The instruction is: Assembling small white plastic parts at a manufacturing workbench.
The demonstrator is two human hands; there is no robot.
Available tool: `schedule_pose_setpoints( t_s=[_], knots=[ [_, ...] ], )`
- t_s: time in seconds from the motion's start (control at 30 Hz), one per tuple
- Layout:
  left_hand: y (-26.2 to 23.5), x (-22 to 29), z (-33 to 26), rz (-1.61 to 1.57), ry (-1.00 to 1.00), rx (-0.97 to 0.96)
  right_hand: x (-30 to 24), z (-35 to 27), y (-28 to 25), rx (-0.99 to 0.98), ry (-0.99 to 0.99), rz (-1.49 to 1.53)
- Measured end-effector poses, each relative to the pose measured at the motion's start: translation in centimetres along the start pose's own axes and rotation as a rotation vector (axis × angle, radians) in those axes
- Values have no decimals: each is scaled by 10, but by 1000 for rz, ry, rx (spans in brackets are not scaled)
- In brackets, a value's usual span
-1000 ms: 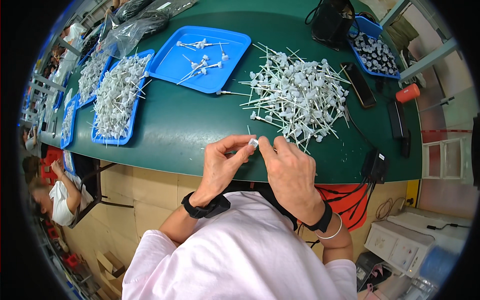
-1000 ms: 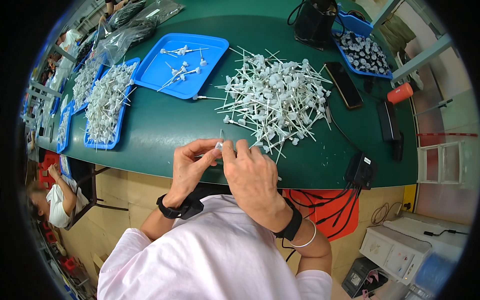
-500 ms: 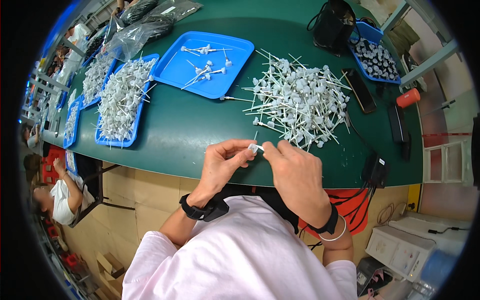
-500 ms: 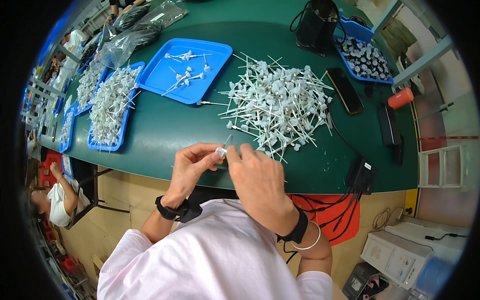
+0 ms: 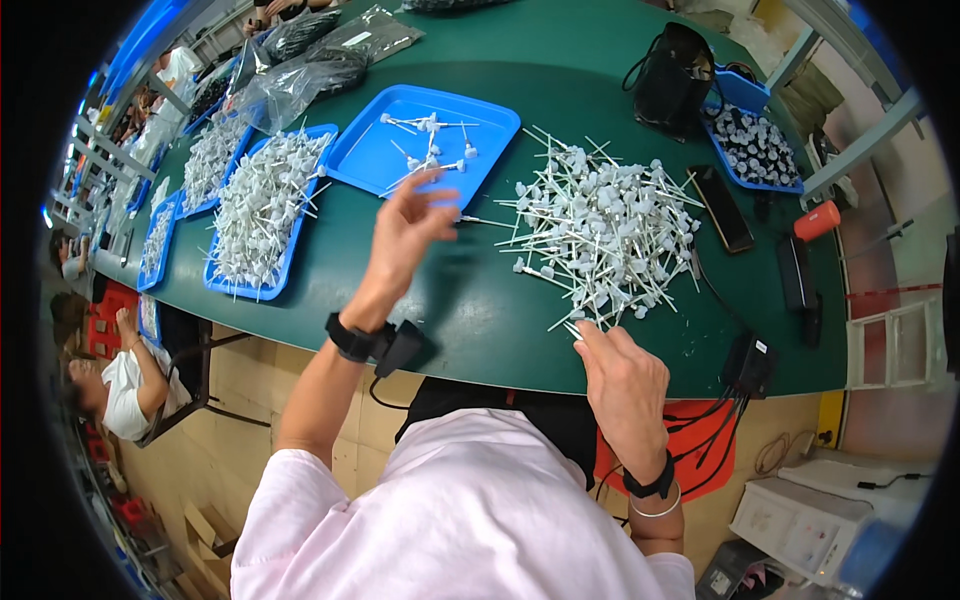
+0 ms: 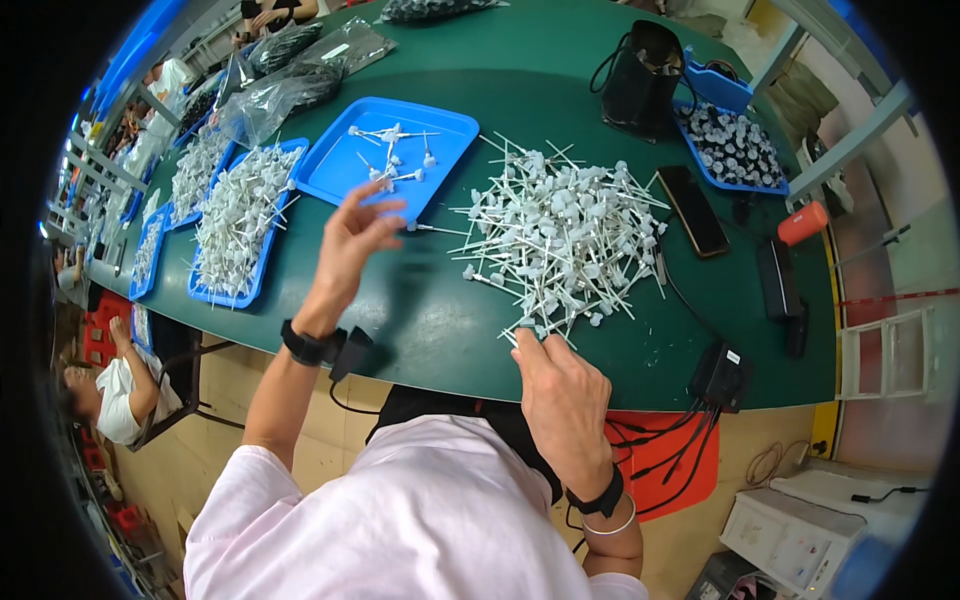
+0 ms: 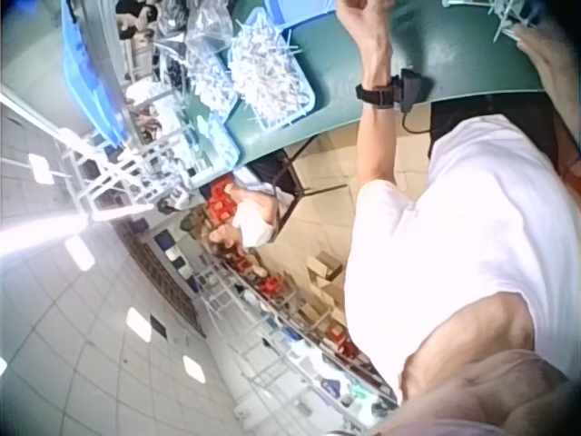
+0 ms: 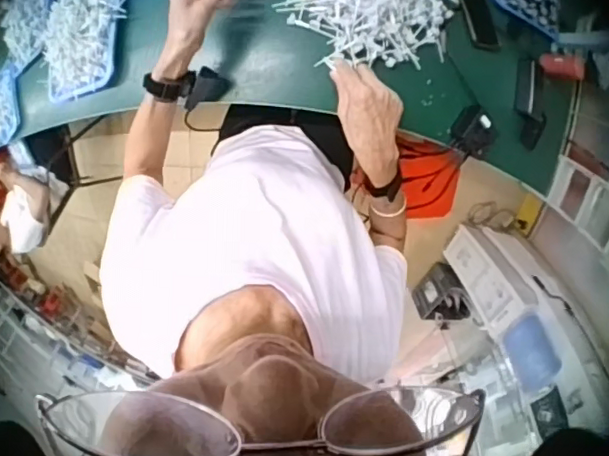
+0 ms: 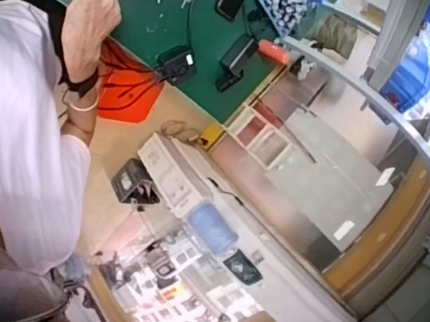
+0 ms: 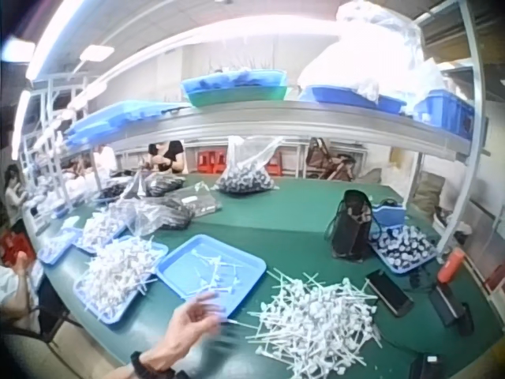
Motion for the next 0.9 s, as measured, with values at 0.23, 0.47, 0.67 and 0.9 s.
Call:
schedule_pose_setpoints(
  t_s=[0.23, 0.47, 0.67, 0.9],
  knots=[
    [53, -24, -24, 803, 221, -413, 3, 3, 9, -44, -22, -8],
    [57, -19, -20, 889, 345, -548, 7, -2, 11, -29, 24, 46],
    [53, -3, -65, 468, -119, -447, 2, 4, 7, 62, -5, 153],
    [46, -10, -83, -54, -476, -241, -12, 6, 20, 68, -10, 278]
  ],
)
Point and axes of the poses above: each hand's wrist, its own z-axis towards the middle knuckle, its own y-axis out of the palm, x = y × z, the point moved 2 cm from there along z, towards the middle knuckle, and after that the axes turned 14 degrees about -z, right-handed, at the moved point
